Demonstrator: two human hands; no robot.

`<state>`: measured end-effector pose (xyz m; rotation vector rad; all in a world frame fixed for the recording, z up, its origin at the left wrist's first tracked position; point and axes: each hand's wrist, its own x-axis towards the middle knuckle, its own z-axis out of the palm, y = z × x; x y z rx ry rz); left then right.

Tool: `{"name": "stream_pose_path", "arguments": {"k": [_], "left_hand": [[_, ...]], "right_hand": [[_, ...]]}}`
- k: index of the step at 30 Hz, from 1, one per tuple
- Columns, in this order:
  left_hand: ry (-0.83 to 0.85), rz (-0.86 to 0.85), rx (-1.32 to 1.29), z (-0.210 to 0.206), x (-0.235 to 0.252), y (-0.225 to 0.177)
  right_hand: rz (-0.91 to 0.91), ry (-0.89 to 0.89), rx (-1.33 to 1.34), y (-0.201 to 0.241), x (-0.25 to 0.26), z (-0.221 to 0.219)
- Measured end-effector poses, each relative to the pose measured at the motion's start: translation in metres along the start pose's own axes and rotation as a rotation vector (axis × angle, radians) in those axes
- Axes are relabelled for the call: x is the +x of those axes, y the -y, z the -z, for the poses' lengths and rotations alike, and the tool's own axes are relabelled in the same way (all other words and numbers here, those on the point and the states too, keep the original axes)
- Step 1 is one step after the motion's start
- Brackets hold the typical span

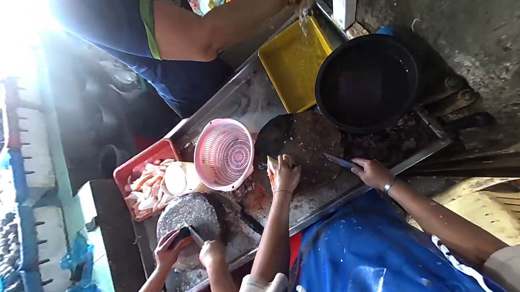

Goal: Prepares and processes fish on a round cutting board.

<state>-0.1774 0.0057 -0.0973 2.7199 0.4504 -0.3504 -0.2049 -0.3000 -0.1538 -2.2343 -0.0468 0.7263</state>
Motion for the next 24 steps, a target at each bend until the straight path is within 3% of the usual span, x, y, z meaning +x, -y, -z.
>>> {"name": "stream_pose_path", "arguments": {"k": [6,10,14,16,19,22,24], "left_hand": [[0.135,0.016,-0.526,0.001,-0.002,0.032],[0.174,-0.011,-0.663,0.002,-0.001,0.041],[0.144,-0.005,-0.589,0.005,-0.003,0.052],[0.140,-0.047,-0.463,0.008,-0.002,0.052],[0.099,-0.089,-0.260,0.002,-0.008,0.049],[0.056,-0.098,-0.173,-0.001,-0.012,0.050],[0.053,-0.091,-0.130,0.001,-0.013,0.047]], "right_hand": [[0.240,-0.189,0.094,0.101,0.009,0.009],[0.338,-0.068,0.184,0.145,0.032,-0.022],[0.222,0.154,0.136,0.104,0.053,-0.040],[0.155,0.140,0.120,0.108,0.054,-0.026],[0.208,0.018,0.248,0.137,0.053,-0.032],[0.195,0.128,0.178,0.120,0.057,-0.040],[0.117,0.185,0.023,0.115,0.054,-0.022]]}}
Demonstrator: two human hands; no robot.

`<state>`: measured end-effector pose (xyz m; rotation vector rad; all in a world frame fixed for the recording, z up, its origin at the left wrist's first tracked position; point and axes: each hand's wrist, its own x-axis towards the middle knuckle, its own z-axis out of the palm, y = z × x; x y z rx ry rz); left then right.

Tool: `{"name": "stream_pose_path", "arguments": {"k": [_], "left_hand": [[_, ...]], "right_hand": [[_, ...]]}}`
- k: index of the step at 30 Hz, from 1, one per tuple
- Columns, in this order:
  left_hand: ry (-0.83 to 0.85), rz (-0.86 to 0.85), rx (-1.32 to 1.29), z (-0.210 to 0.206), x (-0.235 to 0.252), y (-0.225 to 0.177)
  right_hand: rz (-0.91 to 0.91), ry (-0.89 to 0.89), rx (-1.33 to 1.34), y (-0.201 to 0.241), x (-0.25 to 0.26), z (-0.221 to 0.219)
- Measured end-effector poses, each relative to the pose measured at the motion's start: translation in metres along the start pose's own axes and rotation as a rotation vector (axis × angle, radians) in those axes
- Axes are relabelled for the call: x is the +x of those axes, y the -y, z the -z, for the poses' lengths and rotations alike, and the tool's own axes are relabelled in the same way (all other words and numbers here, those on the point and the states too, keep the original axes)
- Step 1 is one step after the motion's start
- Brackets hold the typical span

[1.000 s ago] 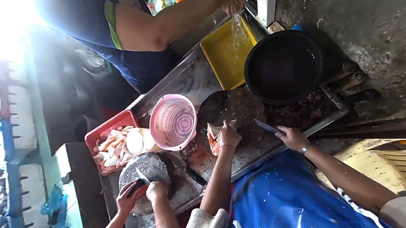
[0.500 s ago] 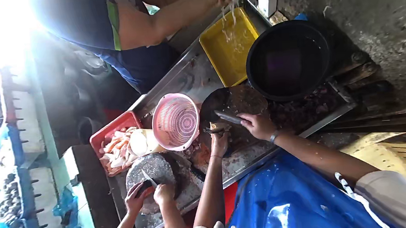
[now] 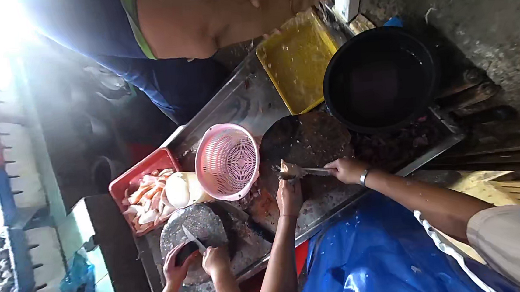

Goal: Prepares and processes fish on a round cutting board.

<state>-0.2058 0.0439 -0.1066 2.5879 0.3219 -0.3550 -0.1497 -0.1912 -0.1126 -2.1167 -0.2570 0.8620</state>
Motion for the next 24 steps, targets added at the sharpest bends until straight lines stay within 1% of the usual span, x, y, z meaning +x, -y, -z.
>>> {"name": "stream_pose_path", "arguments": {"k": [1,2,4,6,7,8,9,10,11,12,13,15,16,17,18,19,20,22,23,24], "left_hand": [[0.013,0.007,0.023,0.001,-0.001,-0.002],[0.026,0.014,0.039,0.000,-0.002,-0.003],[0.010,0.014,0.025,-0.001,-0.004,-0.005],[-0.028,0.005,0.004,0.002,-0.002,-0.006],[-0.027,0.011,0.006,0.005,-0.003,-0.004],[-0.026,0.023,0.015,0.008,-0.003,-0.005],[-0.033,0.029,0.024,0.011,-0.001,-0.007],[-0.031,0.035,0.034,0.013,-0.003,-0.009],[-0.025,0.035,0.048,0.013,-0.006,-0.009],[-0.023,0.025,0.058,0.013,-0.004,-0.011],[-0.026,0.016,0.057,0.012,-0.003,-0.013],[-0.034,0.011,0.059,0.012,-0.002,-0.010],[-0.034,0.019,0.061,0.013,-0.003,-0.006],[-0.041,0.025,0.060,0.014,-0.002,-0.006],[-0.052,0.026,0.058,0.016,-0.002,-0.008],[-0.050,0.026,0.061,0.017,-0.004,-0.009],[-0.043,0.018,0.066,0.017,-0.007,-0.009],[-0.045,-0.009,0.066,0.016,-0.005,-0.012],[-0.054,-0.015,0.052,0.015,-0.004,-0.013],[-0.069,-0.018,0.039,0.015,-0.003,-0.012]], "right_hand": [[-0.007,-0.017,0.017,0.011,-0.004,0.007],[0.019,-0.078,0.071,0.026,-0.007,0.008],[0.122,-0.198,0.220,0.045,-0.002,-0.004],[0.162,-0.146,0.231,0.029,-0.001,-0.018],[0.138,-0.098,0.190,0.015,-0.009,-0.021],[0.101,-0.056,0.118,0.005,-0.015,-0.015],[0.070,-0.031,0.067,0.007,-0.018,-0.002],[0.056,-0.046,0.069,0.018,-0.020,0.006],[0.075,-0.106,0.109,0.032,-0.018,0.006],[0.123,-0.173,0.172,0.043,-0.010,0.002],[0.166,-0.197,0.233,0.046,-0.001,-0.007],[0.174,-0.141,0.242,0.024,0.000,-0.025],[0.134,-0.085,0.192,0.008,-0.008,-0.026],[0.073,-0.024,0.112,-0.003,-0.015,-0.017],[0.030,0.006,0.055,-0.004,-0.018,-0.004],[0.007,-0.010,0.059,0.006,-0.020,0.003],[0.012,-0.068,0.097,0.022,-0.019,0.005],[0.097,-0.205,0.218,0.051,-0.007,-0.002],[0.130,-0.213,0.245,0.051,-0.002,-0.013],[0.138,-0.181,0.225,0.040,-0.002,-0.022]]}}
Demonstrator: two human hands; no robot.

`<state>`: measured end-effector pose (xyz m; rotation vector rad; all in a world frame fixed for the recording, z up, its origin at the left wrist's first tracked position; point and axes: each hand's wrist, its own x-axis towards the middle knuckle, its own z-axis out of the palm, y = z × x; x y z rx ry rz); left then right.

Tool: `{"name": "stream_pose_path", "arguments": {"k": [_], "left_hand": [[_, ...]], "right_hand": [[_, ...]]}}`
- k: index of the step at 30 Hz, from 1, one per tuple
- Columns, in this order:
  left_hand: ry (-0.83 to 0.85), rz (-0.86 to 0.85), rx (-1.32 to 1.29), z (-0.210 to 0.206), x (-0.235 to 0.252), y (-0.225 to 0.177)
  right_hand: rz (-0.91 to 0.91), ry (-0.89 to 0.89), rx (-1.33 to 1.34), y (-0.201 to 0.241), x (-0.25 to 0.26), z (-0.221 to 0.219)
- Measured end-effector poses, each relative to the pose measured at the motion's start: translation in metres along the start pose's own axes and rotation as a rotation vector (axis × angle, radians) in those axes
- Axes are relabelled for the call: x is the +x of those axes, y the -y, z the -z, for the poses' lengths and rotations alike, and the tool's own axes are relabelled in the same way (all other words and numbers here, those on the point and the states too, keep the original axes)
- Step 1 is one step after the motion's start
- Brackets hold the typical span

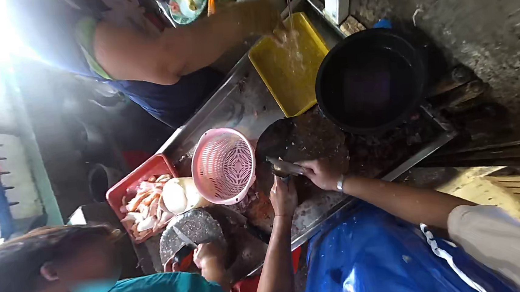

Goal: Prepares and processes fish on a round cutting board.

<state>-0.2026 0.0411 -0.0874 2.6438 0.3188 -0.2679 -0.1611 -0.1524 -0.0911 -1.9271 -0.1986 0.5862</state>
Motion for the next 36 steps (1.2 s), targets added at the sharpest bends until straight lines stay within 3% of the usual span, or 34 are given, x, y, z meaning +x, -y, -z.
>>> {"name": "stream_pose_path", "arguments": {"k": [3,5,8,11,13,15,17,18,20,22,25,28,30,33,36], "left_hand": [[-0.020,0.013,-0.023,0.000,0.001,0.010],[0.006,0.024,-0.008,0.004,-0.004,0.008],[0.015,-0.018,-0.020,0.003,-0.005,0.003],[-0.007,-0.009,-0.039,0.002,-0.002,0.009],[-0.013,-0.005,-0.019,0.004,0.001,0.009],[0.028,-0.012,0.006,0.006,-0.003,0.006],[0.055,-0.029,0.030,0.003,-0.002,0.004],[0.061,-0.021,0.046,0.000,0.000,-0.001],[0.115,0.024,0.119,0.000,-0.001,-0.011],[0.156,0.021,0.254,-0.004,-0.004,-0.025],[0.141,-0.081,0.314,-0.017,-0.020,-0.036],[0.199,-0.135,0.288,-0.017,-0.023,-0.046],[0.144,-0.163,0.216,-0.014,-0.020,-0.041],[0.038,-0.022,0.052,-0.002,-0.010,-0.026],[0.125,0.246,0.042,0.003,0.018,-0.015]], "right_hand": [[-0.123,0.156,-0.164,-0.035,-0.022,0.021],[-0.147,0.101,-0.170,-0.014,-0.021,0.035],[-0.044,-0.053,0.007,0.016,0.001,0.013],[-0.133,0.119,-0.042,-0.021,-0.019,0.003],[-0.165,0.185,-0.171,-0.033,-0.030,0.028],[-0.139,0.087,-0.152,-0.007,-0.024,0.041],[-0.043,-0.067,-0.063,0.016,-0.008,0.028],[-0.033,-0.055,-0.051,0.013,-0.005,0.019],[-0.128,0.079,-0.134,-0.020,-0.019,0.010],[-0.224,0.142,-0.305,-0.062,-0.049,0.029],[-0.175,-0.031,-0.429,-0.102,-0.097,0.055],[-0.159,-0.086,-0.438,-0.129,-0.104,0.058],[-0.149,-0.105,-0.391,-0.138,-0.104,0.054],[-0.176,-0.116,-0.275,-0.138,-0.106,0.049],[-0.171,-0.130,-0.218,-0.142,-0.103,0.047]]}}
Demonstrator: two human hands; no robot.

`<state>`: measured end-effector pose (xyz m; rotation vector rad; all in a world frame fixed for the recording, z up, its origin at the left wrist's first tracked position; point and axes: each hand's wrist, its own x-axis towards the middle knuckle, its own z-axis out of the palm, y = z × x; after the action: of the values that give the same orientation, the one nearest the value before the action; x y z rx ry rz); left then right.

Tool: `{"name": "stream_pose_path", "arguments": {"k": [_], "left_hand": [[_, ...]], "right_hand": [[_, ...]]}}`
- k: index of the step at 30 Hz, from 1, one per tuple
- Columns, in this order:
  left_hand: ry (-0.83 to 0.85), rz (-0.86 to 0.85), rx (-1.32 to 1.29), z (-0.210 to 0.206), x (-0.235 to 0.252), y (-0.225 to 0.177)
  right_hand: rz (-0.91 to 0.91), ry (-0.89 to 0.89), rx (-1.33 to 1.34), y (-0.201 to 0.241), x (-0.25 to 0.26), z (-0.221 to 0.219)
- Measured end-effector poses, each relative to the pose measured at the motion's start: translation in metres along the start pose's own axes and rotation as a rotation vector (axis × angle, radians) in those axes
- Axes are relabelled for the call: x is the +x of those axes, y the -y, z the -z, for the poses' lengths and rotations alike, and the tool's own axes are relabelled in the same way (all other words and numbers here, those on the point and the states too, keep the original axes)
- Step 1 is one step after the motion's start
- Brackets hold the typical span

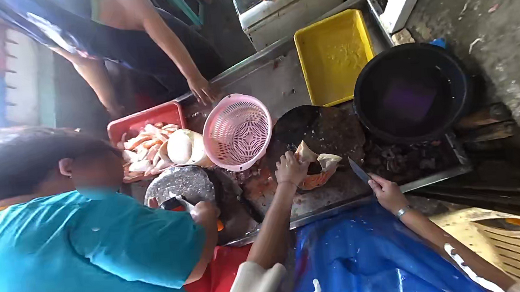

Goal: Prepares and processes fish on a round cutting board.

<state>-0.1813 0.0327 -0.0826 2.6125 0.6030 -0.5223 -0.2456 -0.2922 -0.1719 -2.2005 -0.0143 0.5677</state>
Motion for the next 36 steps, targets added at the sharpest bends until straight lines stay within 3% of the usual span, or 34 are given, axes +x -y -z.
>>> {"name": "stream_pose_path", "arguments": {"k": [2,4,9,14,17,21,25,28,32,36], "left_hand": [[0.118,0.104,0.064,0.004,0.014,-0.007],[0.162,0.098,0.057,0.002,0.023,-0.011],[0.137,-0.145,-0.216,-0.002,0.025,0.003],[0.306,-0.283,-0.237,0.005,0.016,0.006],[0.121,-0.436,-0.056,-0.001,0.003,0.009],[-0.083,-0.633,0.017,-0.014,-0.004,0.022],[-0.068,-0.639,-0.071,-0.016,-0.005,0.022],[-0.035,-0.603,-0.116,-0.019,0.000,0.022],[-0.027,-0.504,-0.056,-0.022,-0.005,0.017],[0.012,-0.434,-0.073,-0.022,-0.006,0.012]], "right_hand": [[0.000,0.012,0.007,-0.002,0.000,0.000],[0.002,0.022,-0.001,-0.001,0.001,0.002],[0.002,0.005,0.050,0.003,0.001,0.016],[-0.042,-0.014,0.181,0.032,0.009,0.031],[-0.009,0.088,0.191,0.059,0.029,0.042],[0.058,0.082,0.177,0.104,0.048,0.055],[0.190,0.119,0.146,0.126,0.047,0.047],[0.388,0.096,-0.050,0.129,0.043,0.035],[0.262,0.064,-0.273,0.106,0.061,0.030],[0.380,0.037,-0.200,0.110,0.052,0.027]]}}
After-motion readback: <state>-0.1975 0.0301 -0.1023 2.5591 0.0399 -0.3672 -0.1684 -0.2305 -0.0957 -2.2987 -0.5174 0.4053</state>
